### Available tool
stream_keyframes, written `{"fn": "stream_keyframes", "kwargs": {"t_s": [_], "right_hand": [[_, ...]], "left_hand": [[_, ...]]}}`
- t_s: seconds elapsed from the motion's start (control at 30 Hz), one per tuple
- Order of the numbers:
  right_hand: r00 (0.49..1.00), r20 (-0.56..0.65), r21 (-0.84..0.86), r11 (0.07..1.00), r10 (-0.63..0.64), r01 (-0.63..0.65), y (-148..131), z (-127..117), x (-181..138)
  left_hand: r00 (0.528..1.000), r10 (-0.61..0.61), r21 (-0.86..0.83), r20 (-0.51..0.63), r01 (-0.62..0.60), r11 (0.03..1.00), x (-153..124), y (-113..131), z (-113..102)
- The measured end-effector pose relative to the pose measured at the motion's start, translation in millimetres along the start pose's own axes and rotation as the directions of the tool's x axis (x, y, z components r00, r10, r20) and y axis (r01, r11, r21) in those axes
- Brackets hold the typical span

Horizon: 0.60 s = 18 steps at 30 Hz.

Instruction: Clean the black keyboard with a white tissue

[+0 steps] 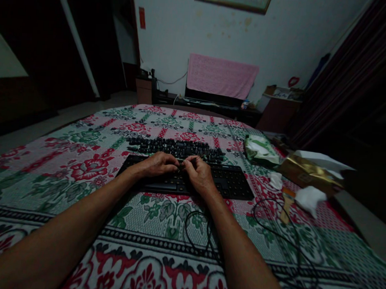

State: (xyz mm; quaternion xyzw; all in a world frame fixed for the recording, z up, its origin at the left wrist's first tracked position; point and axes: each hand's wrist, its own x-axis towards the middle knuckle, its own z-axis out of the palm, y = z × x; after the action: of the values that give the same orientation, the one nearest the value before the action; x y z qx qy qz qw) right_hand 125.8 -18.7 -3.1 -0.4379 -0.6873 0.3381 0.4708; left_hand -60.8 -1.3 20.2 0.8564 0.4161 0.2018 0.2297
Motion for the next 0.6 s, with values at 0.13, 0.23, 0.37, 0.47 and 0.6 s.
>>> {"fn": "stream_keyframes", "kwargs": {"t_s": [0.13, 0.23, 0.37, 0.47, 0.6], "right_hand": [[0.999, 0.011, -0.117, 0.992, -0.045, 0.045, 4, -2, -1], [1.000, -0.007, -0.129, 0.991, -0.030, 0.029, 6, -2, 0], [1.000, -0.021, -0.125, 0.992, -0.022, 0.020, 6, -1, 2], [0.999, -0.024, -0.140, 0.990, -0.029, 0.026, 7, 0, 2], [0.999, -0.033, -0.141, 0.990, -0.029, 0.024, 9, 0, 1]], "left_hand": [[0.996, -0.027, -0.005, -0.079, 0.026, 1.000, 2, -12, -3], [0.974, -0.117, -0.022, -0.194, 0.115, 0.993, 2, -22, -9], [0.911, -0.189, 0.138, -0.368, 0.254, 0.957, 3, -32, -14], [0.916, -0.235, 0.262, -0.325, 0.326, 0.908, 8, -36, -13], [0.909, -0.336, 0.251, -0.246, 0.395, 0.884, 17, -37, -10]]}}
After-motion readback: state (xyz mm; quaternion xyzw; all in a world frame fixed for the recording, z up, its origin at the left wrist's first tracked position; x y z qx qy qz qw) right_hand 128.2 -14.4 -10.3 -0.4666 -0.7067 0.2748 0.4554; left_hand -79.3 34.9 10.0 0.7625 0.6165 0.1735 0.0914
